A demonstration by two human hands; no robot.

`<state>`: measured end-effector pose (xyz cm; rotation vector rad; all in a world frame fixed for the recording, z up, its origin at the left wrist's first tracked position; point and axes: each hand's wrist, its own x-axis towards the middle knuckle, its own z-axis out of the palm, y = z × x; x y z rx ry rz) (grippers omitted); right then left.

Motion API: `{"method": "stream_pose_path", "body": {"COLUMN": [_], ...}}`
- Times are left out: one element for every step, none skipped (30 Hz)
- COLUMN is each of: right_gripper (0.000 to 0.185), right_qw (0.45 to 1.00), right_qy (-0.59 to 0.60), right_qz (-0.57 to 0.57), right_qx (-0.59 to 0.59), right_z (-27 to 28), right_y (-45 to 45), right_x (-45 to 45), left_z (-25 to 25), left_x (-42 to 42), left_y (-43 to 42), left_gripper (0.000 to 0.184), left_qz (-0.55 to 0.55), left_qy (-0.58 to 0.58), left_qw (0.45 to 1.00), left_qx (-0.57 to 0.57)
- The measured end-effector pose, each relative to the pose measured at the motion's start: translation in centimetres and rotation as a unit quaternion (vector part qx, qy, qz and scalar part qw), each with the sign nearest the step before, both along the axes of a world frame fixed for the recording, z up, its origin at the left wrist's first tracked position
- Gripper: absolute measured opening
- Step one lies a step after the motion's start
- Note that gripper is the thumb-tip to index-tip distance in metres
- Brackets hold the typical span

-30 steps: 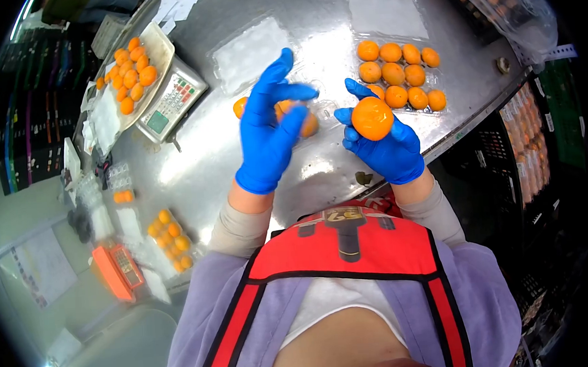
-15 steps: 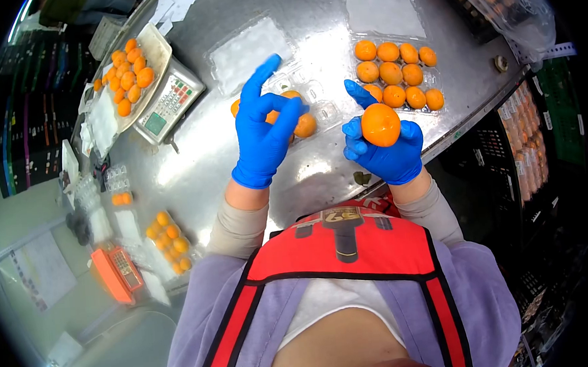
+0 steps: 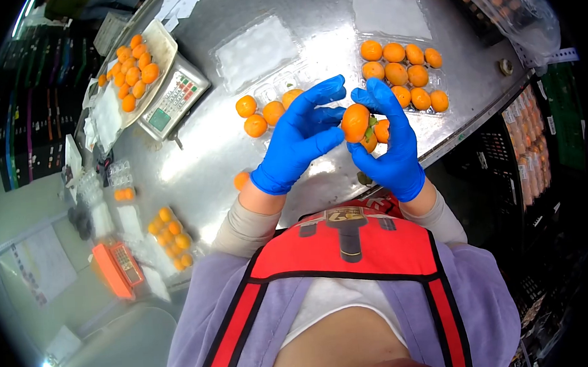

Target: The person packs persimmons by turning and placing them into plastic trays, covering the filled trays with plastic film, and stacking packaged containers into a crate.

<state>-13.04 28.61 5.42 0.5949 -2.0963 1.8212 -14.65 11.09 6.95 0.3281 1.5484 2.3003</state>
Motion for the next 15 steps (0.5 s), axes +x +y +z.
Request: {"method": "stream_pose_path", "body": {"right_gripper": [0.066, 0.066, 0.065, 0.064, 0.064, 0.065, 0.066, 0.066, 0.067, 0.068, 0.068, 0.068, 0.069, 0.069, 0.069], "right_qw": [1.0, 1.0, 0.998, 0.997, 0.997, 0.995, 0.992, 0.993, 0.997, 0.999, 0.999, 0.999, 0.998, 0.998, 0.997], "right_qy": [0.015, 0.015, 0.03, 0.045, 0.045, 0.05, 0.055, 0.055, 0.045, 0.034, 0.034, 0.013, -0.008, -0.008, -0.023], "right_qz": [-0.005, -0.005, -0.009, -0.013, -0.013, -0.007, -0.001, 0.0, 0.009, 0.018, 0.019, 0.031, 0.043, 0.043, 0.04], "right_qx": [0.025, 0.024, 0.046, 0.067, 0.067, 0.088, 0.109, 0.109, 0.059, 0.009, 0.009, -0.013, -0.034, -0.034, -0.056], "right_z": [-0.05, -0.06, -0.03, -0.01, 0.01, 0.03, 0.06, 0.13, 0.2, 0.27, 0.28, 0.25, 0.21, 0.1, -0.08], "right_y": [0.08, 0.12, 0.15, 0.2, 0.29, 0.4, 0.45, 0.38, 0.25, 0.15, 0.24, 0.47, 0.65, 0.68, 0.69], "right_x": [-0.01, -0.01, 0.02, 0.04, 0.07, 0.08, 0.09, 0.1, 0.11, 0.11, 0.11, 0.12, 0.12, 0.11, 0.11], "left_z": [0.29, 0.71, 0.94, 0.96, 0.95, 0.95, 0.9, 0.79, 0.68, 0.45, 0.16, 0.01, 0.07, 0.17, 0.22], "left_x": [0.03, 0.06, 0.12, 0.2, 0.27, 0.31, 0.29, 0.25, 0.21, 0.19, 0.19, 0.22, 0.28, 0.36, 0.4], "left_y": [0.09, 0.2, 0.25, 0.26, 0.26, 0.27, 0.32, 0.39, 0.44, 0.43, 0.37, 0.31, 0.28, 0.27, 0.28], "left_gripper": [0.064, 0.066, 0.068, 0.068, 0.069, 0.07, 0.07, 0.069, 0.068, 0.068, 0.069, 0.07, 0.07, 0.071, 0.072], "left_qz": [0.0, -0.015, -0.031, -0.031, -0.033, -0.036, -0.036, -0.027, -0.018, -0.017, -0.007, 0.003, 0.005, 0.006, 0.007], "left_qy": [0.0, -0.006, -0.013, -0.013, -0.014, -0.016, -0.016, -0.007, 0.002, 0.002, 0.015, 0.029, 0.029, 0.036, 0.043], "left_qw": [1.0, 1.0, 0.999, 0.999, 0.999, 0.998, 0.998, 0.999, 1.0, 1.0, 1.0, 1.0, 1.0, 0.999, 0.999], "left_qx": [0.0, -0.007, -0.014, -0.014, -0.032, -0.051, -0.051, -0.03, -0.009, -0.01, 0.0, 0.011, 0.01, 0.01, 0.01]}}
